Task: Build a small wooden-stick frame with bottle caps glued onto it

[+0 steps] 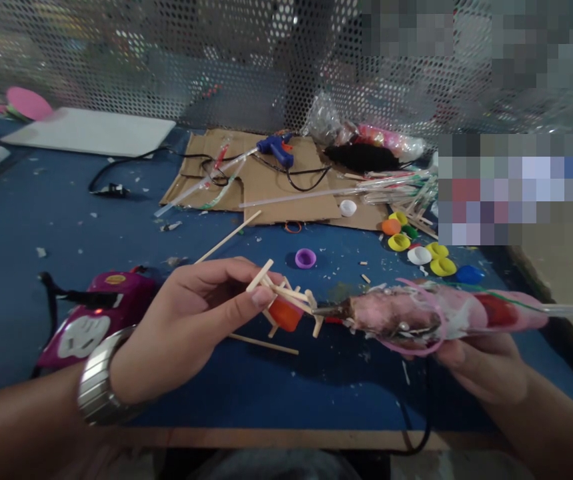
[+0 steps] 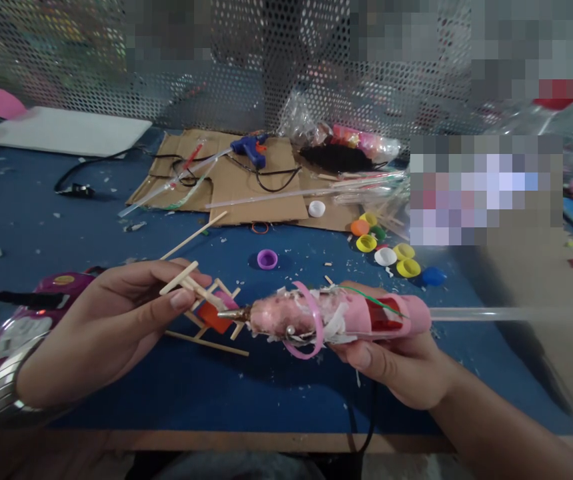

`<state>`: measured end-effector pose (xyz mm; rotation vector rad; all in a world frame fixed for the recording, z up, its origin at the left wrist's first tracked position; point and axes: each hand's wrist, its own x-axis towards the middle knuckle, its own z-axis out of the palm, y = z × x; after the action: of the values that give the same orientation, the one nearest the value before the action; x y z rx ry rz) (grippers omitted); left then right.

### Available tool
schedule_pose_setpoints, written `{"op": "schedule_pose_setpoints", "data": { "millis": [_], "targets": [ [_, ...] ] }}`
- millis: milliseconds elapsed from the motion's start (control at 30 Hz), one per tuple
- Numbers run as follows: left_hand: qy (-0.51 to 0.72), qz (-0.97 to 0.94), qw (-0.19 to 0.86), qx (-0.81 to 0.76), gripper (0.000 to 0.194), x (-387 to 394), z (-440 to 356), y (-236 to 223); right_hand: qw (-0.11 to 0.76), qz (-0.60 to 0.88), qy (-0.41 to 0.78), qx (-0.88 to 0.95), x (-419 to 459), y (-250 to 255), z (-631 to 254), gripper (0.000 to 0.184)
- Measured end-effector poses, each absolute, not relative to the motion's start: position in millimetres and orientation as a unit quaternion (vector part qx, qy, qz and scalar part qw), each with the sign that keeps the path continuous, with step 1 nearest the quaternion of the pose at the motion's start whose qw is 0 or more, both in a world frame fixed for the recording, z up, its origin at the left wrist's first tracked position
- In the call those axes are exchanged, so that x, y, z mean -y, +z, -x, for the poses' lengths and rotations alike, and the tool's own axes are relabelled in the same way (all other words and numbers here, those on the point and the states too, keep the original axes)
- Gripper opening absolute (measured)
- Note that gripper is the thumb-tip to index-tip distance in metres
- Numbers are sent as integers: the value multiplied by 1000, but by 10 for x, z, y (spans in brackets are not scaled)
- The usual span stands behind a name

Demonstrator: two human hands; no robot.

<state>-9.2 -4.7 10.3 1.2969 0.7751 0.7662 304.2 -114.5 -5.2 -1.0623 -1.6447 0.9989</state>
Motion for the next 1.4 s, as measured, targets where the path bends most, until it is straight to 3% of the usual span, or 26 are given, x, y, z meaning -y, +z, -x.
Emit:
{"op": "schedule_pose_setpoints", "data": {
  "millis": [100,233,400,700,1033,1200,1400],
  "targets": [
    [334,-588,657,-332,15,41,90,115,491,404,438,636,1160,-80,-3031,19],
    [335,-609,640,-327,17,39,96,123,505,406,464,604,1180,-111,-3017,16],
    [337,-618,630,-328,19,32,100,112,512,381,478,604,1164,-100,-2993,28],
    [319,-618,648,-310,11,27,106,110,514,369,491,599,1183,-113,-3002,31],
    [297,-599,688,-282,9,30,79,164,495,358,538,581,1241,-94,-3034,45],
    [290,-622,681,-255,9,13,48,217,469,384,597,525,1257,-21,-3024,17],
    [277,-667,651,-233,13,-9,27,242,472,381,635,478,1221,30,-2986,11]
  ]
}}
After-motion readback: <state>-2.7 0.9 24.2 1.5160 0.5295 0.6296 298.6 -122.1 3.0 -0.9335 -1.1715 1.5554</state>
